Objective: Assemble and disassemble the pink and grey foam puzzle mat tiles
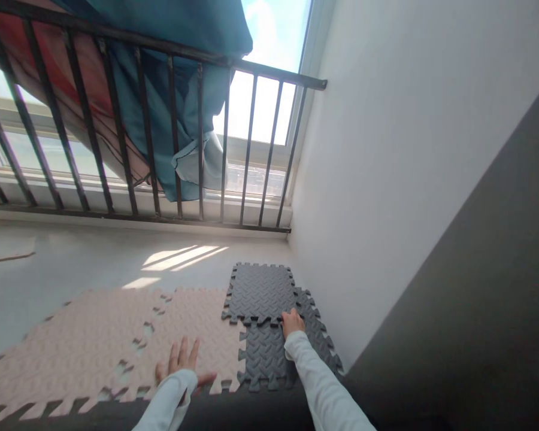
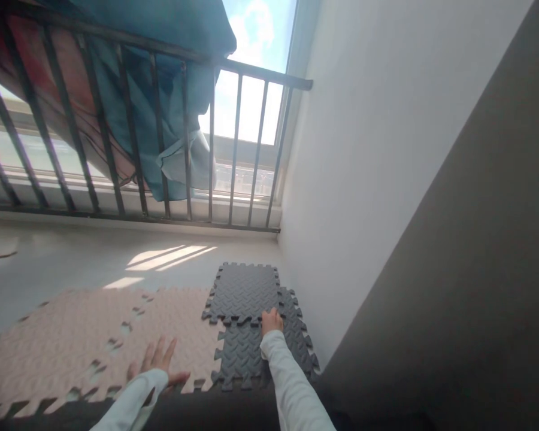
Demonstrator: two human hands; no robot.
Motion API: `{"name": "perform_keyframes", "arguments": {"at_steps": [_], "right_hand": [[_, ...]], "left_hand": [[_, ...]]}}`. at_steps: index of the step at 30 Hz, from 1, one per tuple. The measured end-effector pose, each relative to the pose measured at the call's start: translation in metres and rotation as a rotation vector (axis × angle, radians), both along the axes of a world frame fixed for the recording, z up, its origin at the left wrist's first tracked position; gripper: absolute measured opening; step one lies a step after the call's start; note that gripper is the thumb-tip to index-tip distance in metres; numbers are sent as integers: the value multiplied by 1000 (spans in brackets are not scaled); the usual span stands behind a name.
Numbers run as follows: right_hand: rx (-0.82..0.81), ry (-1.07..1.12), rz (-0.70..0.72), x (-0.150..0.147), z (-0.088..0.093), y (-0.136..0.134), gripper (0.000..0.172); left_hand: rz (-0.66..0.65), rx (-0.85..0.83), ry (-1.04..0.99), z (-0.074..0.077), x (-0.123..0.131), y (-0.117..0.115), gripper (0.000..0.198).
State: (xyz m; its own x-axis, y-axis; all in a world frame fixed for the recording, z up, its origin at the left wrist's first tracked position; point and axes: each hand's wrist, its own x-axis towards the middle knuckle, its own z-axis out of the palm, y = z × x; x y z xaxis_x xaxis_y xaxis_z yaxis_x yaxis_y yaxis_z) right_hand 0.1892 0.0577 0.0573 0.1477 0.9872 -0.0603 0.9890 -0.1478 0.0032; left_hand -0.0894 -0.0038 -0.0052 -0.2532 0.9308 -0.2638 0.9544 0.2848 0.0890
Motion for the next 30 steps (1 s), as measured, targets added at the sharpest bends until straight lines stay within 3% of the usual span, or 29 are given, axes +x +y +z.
{"name": "perform_keyframes", "arguments": {"at_steps": [9,15,25,30], "right_hand": [[49,-34,-92,20,-1,54,30],[40,-44,-73,29,-4,78,38],[-37,-27,-49,36,-5,104,35],[-68,-6,-86,30,-4,109,36]], "left_hand": [[11,25,47,-8,-2,-3,81],[19,38,58,-13,-1,-2,84],[27,35,28,-20,-4,-1,90],[42,-94,30,-16,-5,3,93]]}}
